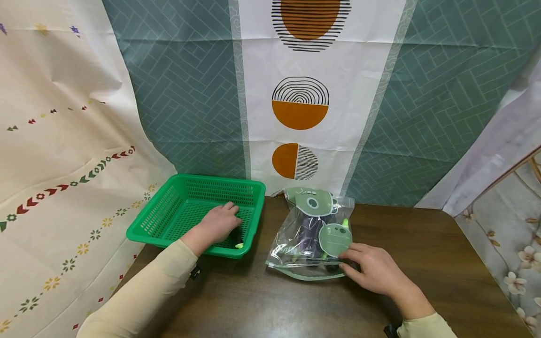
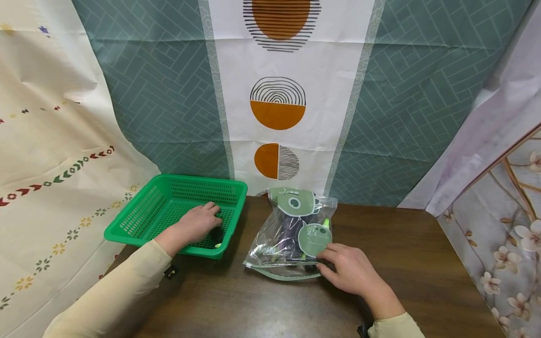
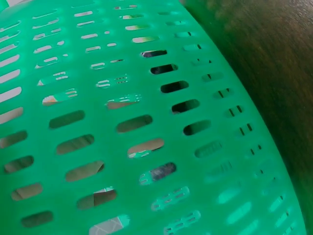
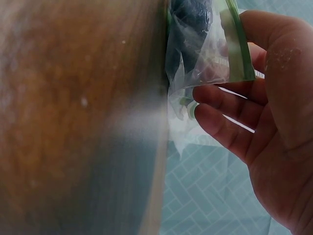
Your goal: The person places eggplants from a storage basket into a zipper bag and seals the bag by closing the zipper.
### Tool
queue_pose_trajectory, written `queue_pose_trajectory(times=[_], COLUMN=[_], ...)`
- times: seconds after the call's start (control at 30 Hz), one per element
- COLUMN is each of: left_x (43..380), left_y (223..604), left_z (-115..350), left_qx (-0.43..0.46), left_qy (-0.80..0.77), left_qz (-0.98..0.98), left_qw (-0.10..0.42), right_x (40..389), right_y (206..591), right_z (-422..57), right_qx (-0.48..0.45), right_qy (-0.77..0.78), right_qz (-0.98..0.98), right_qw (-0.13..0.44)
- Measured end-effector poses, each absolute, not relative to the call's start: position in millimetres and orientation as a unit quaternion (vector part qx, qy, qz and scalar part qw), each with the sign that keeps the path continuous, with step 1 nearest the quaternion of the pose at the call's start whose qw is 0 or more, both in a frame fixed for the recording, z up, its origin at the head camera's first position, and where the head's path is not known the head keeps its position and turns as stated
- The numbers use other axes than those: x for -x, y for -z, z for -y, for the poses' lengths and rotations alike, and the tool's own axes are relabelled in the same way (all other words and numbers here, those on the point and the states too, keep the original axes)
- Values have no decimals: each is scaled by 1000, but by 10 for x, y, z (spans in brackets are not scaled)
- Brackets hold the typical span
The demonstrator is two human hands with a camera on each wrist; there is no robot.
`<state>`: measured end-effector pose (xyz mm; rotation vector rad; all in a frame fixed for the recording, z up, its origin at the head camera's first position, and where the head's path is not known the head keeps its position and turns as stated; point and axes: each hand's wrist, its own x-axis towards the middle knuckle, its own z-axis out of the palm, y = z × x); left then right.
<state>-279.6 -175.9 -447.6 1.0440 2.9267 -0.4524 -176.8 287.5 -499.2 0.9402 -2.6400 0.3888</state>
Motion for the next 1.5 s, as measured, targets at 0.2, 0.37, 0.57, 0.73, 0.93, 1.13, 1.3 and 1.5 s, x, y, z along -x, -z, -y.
queue_pose_trajectory(times=[0.2,0.37,0.57,0.73,0.93,1.13,1.3,1.5], left_x=[2787,2795,2758,2701,2664,2672,2669,2651], left_y=[4451,4464,4432,4377,4352,4379,4371,4360], left_z=[1777,1814,1875,1932,2000,2074,2119,2187], left_qx=[-327,-312,-300,-274,-269,-265,-242,-238], left_qy=[131,138,127,95,63,37,11,-23], left_qz=[-936,-939,-944,-954,-957,-959,-964,-964], left_qw=[25,43,57,81,86,88,107,117], right_x=[1765,1762,1764,1766,1767,1774,1775,1768], right_y=[4988,4988,4997,5000,4994,4994,4992,4997], right_z=[-2872,-2872,-2875,-2877,-2883,-2883,-2884,-2881], right_qx=[-328,-326,-331,-330,-327,-325,-324,-330], right_qy=[-138,-137,-135,-135,-133,-133,-133,-133], right_qz=[922,923,920,921,923,924,925,921], right_qw=[154,152,162,159,153,152,150,158])
